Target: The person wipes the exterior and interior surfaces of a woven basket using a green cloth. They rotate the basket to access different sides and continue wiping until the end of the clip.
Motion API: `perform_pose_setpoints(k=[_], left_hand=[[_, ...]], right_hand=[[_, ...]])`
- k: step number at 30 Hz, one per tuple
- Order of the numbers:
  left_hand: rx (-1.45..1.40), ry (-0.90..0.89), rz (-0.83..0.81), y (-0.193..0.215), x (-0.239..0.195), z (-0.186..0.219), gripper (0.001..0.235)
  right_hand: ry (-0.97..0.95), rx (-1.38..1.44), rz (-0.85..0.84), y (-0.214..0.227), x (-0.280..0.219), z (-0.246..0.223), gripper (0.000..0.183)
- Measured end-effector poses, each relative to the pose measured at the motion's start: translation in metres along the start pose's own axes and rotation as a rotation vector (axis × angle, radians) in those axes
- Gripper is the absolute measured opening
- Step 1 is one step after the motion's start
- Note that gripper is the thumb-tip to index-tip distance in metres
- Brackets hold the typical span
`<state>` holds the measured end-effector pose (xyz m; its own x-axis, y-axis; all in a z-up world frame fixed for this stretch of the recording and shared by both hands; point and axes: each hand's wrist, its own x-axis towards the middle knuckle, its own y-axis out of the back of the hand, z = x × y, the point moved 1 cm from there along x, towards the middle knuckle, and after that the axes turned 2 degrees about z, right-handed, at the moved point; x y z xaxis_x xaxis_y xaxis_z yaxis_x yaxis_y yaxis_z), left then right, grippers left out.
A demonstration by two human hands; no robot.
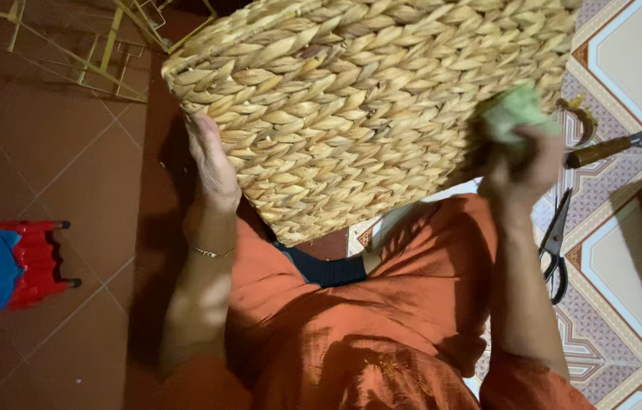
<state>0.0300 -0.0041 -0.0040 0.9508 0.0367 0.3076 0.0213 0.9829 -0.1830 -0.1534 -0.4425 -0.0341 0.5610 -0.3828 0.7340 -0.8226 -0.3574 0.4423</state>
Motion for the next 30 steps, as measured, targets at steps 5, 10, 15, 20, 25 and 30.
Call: perform_pose_setpoints(k=[5, 10, 15, 20, 25, 30], left_hand=[[0.174, 0.039, 0.051, 0.009, -0.006, -0.006, 0.067], [0.078, 0.177, 0.107, 0.010, -0.008, -0.010, 0.061], [0.149, 0.018, 0.040, 0.009, -0.009, -0.004, 0.060], [0.260, 0.029, -0.013, -0.006, 0.001, 0.038, 0.061], [0.252, -0.339, -0.138, -0.020, 0.032, 0.108, 0.079], [0.370, -0.398, -0.251, -0.029, 0.066, 0.132, 0.047]], right_hand=[[-0.043, 0.143, 0.153, -0.030, 0.064, 0.018, 0.062], [-0.114, 0.103, 0.069, -0.084, 0.060, -0.061, 0.063], [0.250, 0.139, -0.156, -0.100, 0.013, -0.216, 0.067], [0.394, 0.283, -0.402, -0.093, 0.005, -0.277, 0.053], [0.504, 0.216, -0.456, -0.082, 0.012, -0.233, 0.047], [0.330, 0.058, -0.329, -0.058, 0.012, -0.172, 0.053]])
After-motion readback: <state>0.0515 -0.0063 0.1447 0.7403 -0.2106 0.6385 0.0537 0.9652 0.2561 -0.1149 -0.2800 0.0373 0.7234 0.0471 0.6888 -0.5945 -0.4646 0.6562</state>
